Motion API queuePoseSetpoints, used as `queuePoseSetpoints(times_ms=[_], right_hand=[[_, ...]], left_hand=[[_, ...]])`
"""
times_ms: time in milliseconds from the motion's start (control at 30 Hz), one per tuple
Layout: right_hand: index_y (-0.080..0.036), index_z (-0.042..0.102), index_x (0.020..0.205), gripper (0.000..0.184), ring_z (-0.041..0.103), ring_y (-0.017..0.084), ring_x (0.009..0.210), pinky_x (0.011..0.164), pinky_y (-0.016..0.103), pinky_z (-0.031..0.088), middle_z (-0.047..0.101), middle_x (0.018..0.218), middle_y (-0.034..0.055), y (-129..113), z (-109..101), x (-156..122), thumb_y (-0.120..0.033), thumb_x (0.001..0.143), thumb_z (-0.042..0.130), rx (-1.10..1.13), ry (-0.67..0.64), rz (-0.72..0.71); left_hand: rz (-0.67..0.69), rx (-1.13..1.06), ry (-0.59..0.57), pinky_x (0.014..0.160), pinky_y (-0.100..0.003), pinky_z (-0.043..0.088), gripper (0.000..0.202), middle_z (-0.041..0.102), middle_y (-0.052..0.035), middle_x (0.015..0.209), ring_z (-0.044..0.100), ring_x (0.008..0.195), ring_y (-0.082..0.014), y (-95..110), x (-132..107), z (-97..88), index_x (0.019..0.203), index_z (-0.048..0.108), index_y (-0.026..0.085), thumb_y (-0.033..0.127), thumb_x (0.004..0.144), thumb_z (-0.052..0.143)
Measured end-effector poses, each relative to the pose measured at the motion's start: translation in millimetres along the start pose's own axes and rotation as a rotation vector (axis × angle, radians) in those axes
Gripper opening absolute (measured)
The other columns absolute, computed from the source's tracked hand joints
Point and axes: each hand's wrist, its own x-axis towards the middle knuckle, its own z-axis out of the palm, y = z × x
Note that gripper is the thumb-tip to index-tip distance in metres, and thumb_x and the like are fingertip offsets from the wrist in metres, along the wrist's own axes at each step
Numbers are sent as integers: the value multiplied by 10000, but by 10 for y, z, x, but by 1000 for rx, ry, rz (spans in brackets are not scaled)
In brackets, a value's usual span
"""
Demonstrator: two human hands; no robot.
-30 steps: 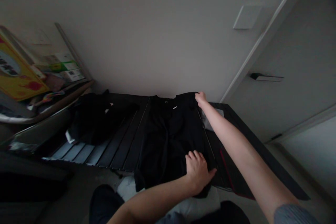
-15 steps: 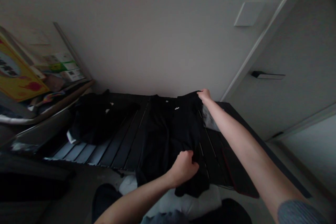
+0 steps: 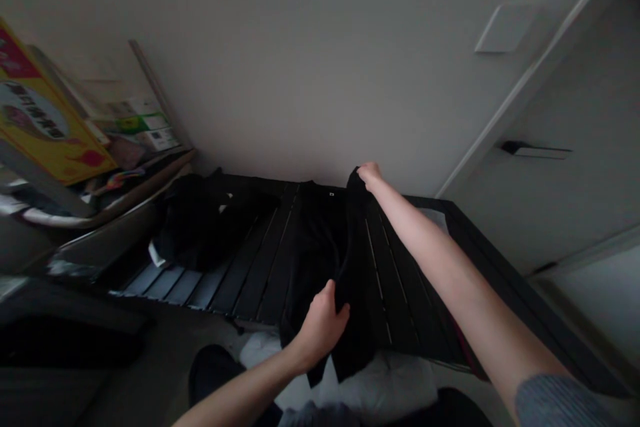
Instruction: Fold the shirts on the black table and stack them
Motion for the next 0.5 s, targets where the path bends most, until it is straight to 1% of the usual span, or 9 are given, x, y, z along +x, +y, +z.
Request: queuePoseSetpoints(times_ms=[67,133,167,233,300,333,400,500], right_hand=[[-123,541,1238,409,662,196,812,755,349,525,684,981,132,-128,204,-122,-237,846,514,24,-130,14],[-153,460,1333,497,668,182,783,746,355,534,679,1052,134,-194,364,-271,-270,857,542,32,-251,11],[-162,438,1354,519,671,185,795,753,367,535,665,1104,147,-202,422,-354,-283,862,549,30,-294,2],[-159,454,1341,498,669,203,877,806,397,526,620,1207,178,-175,491,-533,-276,867,552,12,-350,-25],[-144,523,1270,422,644,221,996,894,414,491,594,1250,186,-104,499,-739,-230,858,559,-15,-382,-68],[-141,562,1218,376,626,224,1044,936,412,468,601,1240,177,-58,484,-857,-205,847,568,-28,-398,-95],[-145,620,1117,297,611,222,1077,981,401,439,637,1174,150,49,420,-1128,-162,822,590,-52,-432,-148],[-162,643,1045,249,623,209,1031,983,396,444,650,1107,113,219,250,-1607,-133,802,597,-73,-469,-214]], left_hand=[[1,84,50,971,-371,454,497,583,-183,1238,567,1157,-262,-105,-72,-77,1284,417,115,134,800,528],[10,154,52,1006,-372,436,596,495,-203,1340,528,1223,-266,-164,-144,-159,1351,327,115,78,784,505],[10,192,45,996,-364,446,638,452,-205,1375,539,1212,-265,-178,-178,-196,1378,291,122,59,776,495],[-7,271,20,938,-347,483,711,387,-202,1410,604,1122,-259,-191,-231,-251,1419,235,140,34,762,486],[-21,322,-11,879,-337,510,722,371,-196,1403,650,1025,-248,-211,-261,-272,1430,228,146,25,763,477],[-21,327,-21,867,-334,513,702,382,-192,1386,656,1009,-244,-233,-268,-271,1420,247,143,20,766,469],[2,294,-17,892,-339,502,649,410,-183,1353,635,1060,-246,-298,-270,-252,1388,293,142,13,773,454],[72,188,53,980,-379,455,590,462,-163,1313,544,1203,-251,-420,-272,-217,1352,310,167,47,795,465]])
